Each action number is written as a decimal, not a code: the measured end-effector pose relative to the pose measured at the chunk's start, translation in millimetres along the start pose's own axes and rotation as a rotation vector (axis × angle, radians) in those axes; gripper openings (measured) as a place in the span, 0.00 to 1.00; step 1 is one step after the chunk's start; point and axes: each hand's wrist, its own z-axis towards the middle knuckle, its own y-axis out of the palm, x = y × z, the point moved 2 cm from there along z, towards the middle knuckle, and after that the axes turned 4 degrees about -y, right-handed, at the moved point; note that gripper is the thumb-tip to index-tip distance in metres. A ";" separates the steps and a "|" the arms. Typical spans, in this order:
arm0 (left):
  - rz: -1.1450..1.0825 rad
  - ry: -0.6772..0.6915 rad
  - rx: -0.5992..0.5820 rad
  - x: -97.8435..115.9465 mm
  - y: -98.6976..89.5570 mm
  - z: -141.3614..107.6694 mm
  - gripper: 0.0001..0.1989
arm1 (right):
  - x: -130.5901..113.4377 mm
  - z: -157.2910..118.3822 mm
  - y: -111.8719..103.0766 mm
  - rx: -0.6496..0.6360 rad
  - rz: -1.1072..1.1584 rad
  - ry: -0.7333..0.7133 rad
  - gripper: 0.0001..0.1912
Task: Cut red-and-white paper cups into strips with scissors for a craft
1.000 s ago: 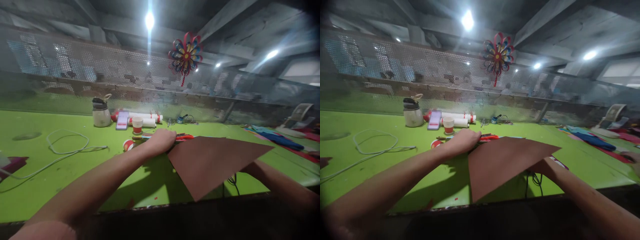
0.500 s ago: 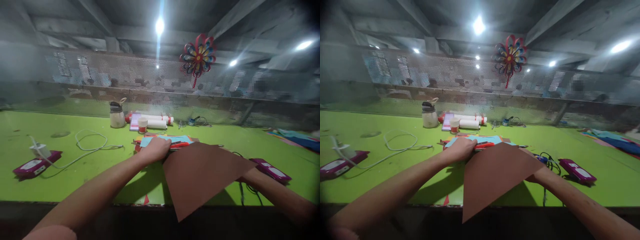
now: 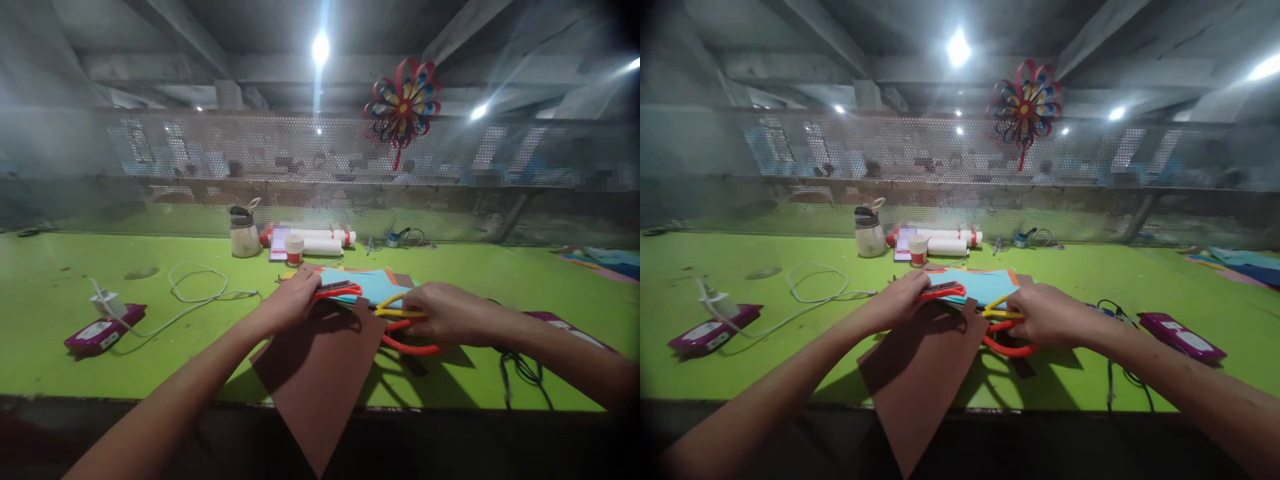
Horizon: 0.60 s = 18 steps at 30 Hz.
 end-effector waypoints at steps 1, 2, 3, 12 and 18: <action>0.025 0.008 -0.003 -2.0 3.8 -3.6 0.07 | -1.4 -0.2 3.9 -0.005 -0.009 0.013 0.08; 0.043 0.016 -0.005 -3.0 7.7 -6.7 0.06 | -3.1 -0.4 7.9 -0.005 -0.017 0.024 0.08; 0.059 0.025 -0.007 -2.8 11.1 -9.4 0.07 | -4.7 -0.7 12.0 -0.004 -0.024 0.034 0.08; 0.002 0.163 0.236 35.8 7.7 -70.4 0.12 | -2.8 -15.0 47.6 0.018 -0.057 0.089 0.10; -0.099 -0.201 0.117 8.0 24.9 -113.1 0.08 | 13.7 -56.0 54.8 0.023 0.049 0.135 0.09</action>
